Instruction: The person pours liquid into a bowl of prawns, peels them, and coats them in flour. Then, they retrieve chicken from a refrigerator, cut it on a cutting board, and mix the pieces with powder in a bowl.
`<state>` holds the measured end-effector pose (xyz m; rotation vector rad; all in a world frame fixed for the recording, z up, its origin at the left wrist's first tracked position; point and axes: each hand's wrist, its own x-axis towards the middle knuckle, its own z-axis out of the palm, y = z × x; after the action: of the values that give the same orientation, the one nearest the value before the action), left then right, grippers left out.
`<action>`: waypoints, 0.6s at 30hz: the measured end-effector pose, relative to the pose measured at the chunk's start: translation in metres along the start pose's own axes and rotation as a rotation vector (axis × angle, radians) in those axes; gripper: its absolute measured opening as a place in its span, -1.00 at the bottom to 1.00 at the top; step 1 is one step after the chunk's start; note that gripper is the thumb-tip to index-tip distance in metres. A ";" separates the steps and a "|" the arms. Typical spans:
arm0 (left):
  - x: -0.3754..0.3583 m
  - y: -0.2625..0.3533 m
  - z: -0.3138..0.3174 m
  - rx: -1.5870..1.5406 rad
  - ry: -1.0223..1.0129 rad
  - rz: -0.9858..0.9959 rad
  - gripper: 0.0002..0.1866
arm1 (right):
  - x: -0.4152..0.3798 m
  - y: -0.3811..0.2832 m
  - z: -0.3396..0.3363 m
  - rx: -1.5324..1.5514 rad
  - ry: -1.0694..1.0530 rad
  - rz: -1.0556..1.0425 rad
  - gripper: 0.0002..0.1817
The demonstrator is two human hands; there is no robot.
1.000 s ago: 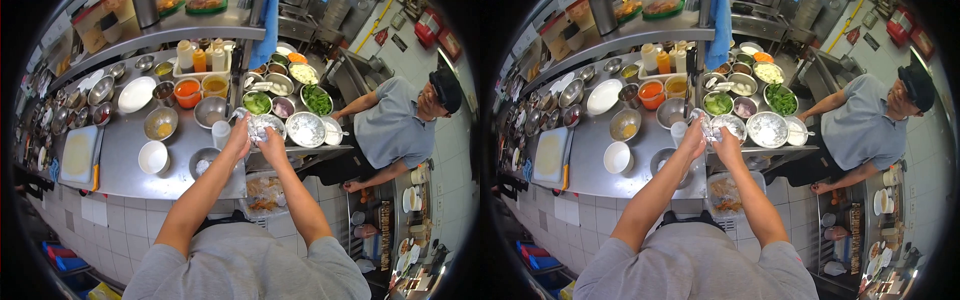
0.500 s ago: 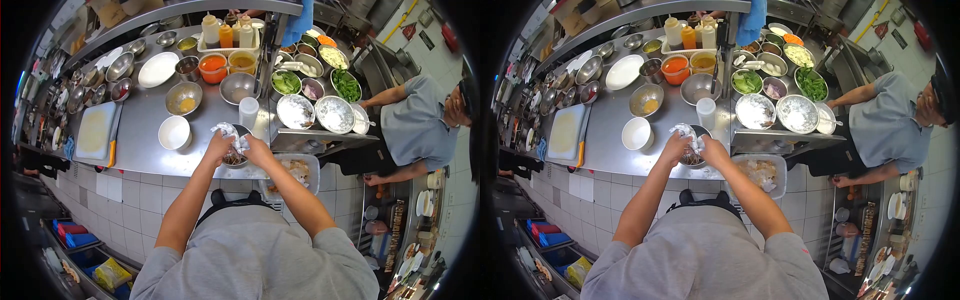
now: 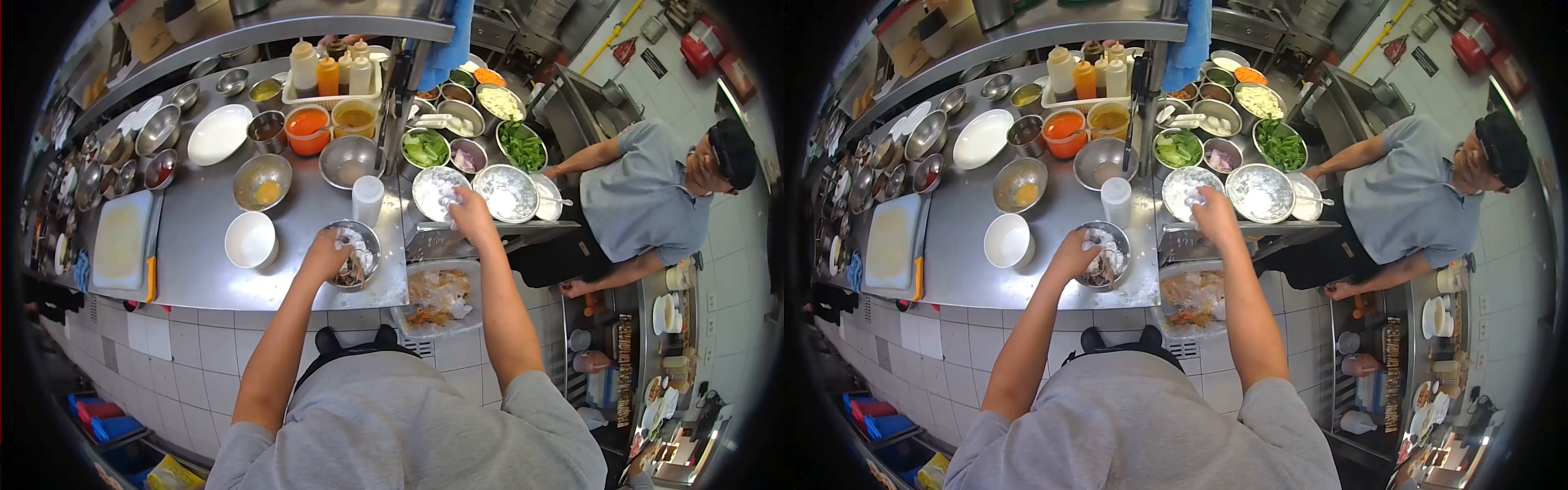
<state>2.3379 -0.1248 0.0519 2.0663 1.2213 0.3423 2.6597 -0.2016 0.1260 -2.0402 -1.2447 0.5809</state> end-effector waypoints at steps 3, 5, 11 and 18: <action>-0.017 -0.003 -0.006 -0.176 0.072 0.008 -0.48 | 0.028 -0.008 -0.016 -0.265 0.027 -0.126 -0.56; -0.027 -0.004 -0.009 -0.285 0.066 -0.018 -0.49 | 0.053 0.001 -0.002 -0.431 -0.055 -0.106 -0.59; -0.048 0.018 -0.017 -0.484 -0.072 -0.054 -0.51 | 0.074 0.023 0.054 -0.817 -0.074 -0.105 -0.54; -0.079 0.022 -0.039 -0.714 -0.170 -0.165 -0.58 | 0.116 0.043 0.058 -0.859 -0.438 0.036 -0.54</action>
<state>2.2900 -0.1814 0.1044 1.3450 0.9702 0.4376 2.6985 -0.0934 0.0511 -2.7202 -1.9617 0.5865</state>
